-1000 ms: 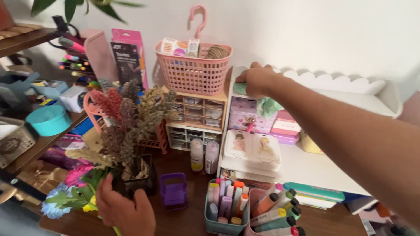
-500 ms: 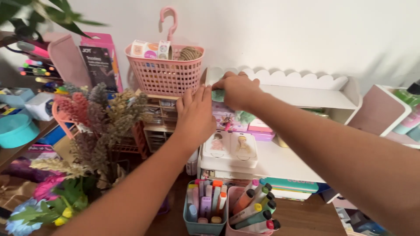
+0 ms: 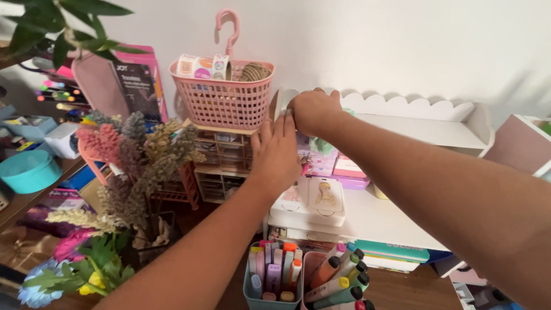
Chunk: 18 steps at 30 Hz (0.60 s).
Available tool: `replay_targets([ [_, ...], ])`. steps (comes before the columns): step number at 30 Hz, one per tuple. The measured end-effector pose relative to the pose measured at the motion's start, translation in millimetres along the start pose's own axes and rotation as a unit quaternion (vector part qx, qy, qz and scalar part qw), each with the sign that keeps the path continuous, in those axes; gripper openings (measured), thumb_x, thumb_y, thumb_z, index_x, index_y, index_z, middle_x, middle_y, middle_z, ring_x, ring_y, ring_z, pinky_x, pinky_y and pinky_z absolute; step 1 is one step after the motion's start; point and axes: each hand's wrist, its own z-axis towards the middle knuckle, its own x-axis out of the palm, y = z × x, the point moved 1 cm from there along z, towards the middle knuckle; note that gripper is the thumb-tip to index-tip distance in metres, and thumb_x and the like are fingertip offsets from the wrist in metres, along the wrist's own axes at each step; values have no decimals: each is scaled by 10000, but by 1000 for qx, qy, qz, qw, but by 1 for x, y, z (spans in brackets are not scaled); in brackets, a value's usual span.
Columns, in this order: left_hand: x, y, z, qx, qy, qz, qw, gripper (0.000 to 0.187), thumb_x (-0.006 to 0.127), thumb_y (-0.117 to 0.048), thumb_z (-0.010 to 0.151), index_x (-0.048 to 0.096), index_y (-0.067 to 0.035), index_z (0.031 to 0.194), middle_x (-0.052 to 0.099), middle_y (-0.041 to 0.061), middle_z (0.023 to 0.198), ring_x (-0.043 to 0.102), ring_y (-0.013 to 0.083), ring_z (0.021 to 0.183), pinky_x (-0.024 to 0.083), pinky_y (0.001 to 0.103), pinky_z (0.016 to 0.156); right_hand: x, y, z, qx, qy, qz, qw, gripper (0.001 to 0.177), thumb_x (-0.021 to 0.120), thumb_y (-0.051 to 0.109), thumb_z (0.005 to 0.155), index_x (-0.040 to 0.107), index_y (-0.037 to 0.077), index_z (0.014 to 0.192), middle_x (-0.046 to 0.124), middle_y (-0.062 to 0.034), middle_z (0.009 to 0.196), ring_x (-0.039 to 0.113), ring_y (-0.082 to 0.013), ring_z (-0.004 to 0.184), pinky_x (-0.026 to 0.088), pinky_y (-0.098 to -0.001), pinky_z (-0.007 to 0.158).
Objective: The person clears various items from a white desk shelf, including a potted plant, pen holders, and small storage boxes. They then use a green cloth to wipe the shelf surfaces thoroughly.
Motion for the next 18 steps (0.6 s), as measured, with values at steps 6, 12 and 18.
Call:
replay_targets([
  [6, 7, -4, 5, 32, 14, 12, 999, 961, 734, -47, 759, 224, -36, 1573, 259, 186, 1618, 240, 388, 1477, 183, 542, 1187, 2, -32, -20, 50, 0, -92, 995, 279, 666, 158, 853, 739, 169, 1122, 714, -97, 1177, 477, -372, 1343, 280, -722, 1011],
  [12, 24, -17, 10, 89, 8, 24, 996, 770, 615, 14, 791, 373, -51, 1519, 308, 206, 1597, 235, 399, 1500, 188, 559, 1207, -5, -87, -47, 120, 10, -101, 988, 273, 642, 158, 858, 748, 146, 1109, 728, -103, 1174, 493, -378, 1333, 266, -728, 1015],
  [18, 37, -30, 16, 116, 6, -46, 992, 711, 555, 26, 796, 417, -40, 1491, 343, 210, 1576, 245, 397, 1498, 170, 541, 1214, -3, -135, -68, 173, 12, -119, 978, 291, 598, 178, 880, 753, 124, 1120, 737, -128, 1165, 523, -365, 1319, 262, -731, 1019],
])
